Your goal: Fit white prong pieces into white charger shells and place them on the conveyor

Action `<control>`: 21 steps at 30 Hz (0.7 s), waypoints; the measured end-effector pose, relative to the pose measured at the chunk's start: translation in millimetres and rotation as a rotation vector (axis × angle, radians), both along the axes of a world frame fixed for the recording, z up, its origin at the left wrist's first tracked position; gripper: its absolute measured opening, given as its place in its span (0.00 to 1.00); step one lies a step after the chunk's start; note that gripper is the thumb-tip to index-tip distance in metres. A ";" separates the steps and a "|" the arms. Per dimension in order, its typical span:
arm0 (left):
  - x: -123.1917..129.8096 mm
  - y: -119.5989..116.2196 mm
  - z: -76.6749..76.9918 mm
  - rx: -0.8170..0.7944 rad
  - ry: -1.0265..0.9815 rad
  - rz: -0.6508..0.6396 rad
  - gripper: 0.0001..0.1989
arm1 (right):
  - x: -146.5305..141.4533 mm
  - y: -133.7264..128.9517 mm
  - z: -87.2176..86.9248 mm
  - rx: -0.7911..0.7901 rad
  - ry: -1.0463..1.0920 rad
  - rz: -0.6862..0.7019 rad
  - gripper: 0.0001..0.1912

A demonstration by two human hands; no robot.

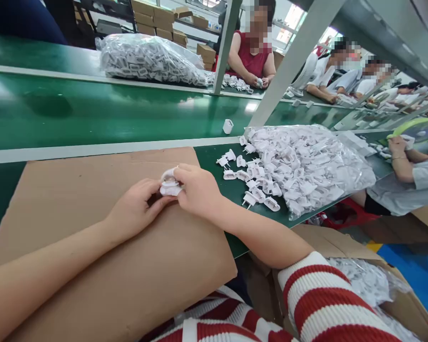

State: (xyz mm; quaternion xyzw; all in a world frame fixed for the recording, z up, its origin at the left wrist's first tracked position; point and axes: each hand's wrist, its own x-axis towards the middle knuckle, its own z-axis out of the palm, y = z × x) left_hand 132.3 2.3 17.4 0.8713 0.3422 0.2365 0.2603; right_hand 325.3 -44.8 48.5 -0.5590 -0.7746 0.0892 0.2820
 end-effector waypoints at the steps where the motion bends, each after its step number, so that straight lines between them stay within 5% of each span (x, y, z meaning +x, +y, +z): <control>1: 0.4 0.7 0.2 0.011 0.012 0.004 0.18 | 0.4 -0.3 -1.6 0.004 0.049 -0.004 0.15; 6: 3.0 -2.0 2.6 0.012 0.058 0.054 0.18 | 3.2 -0.1 -6.3 -0.021 0.221 0.029 0.12; 11: 7.0 7.7 12.7 -0.339 0.036 0.147 0.24 | 26.2 7.4 1.9 -0.123 0.134 -0.049 0.24; 16: 19.7 72.9 36.9 -0.236 0.014 0.429 0.27 | 67.7 22.7 5.8 -0.117 -0.346 -0.567 0.21; 21: 33.7 130.7 57.4 -0.160 0.056 0.714 0.23 | 87.8 36.9 2.0 -0.302 -0.398 -0.611 0.18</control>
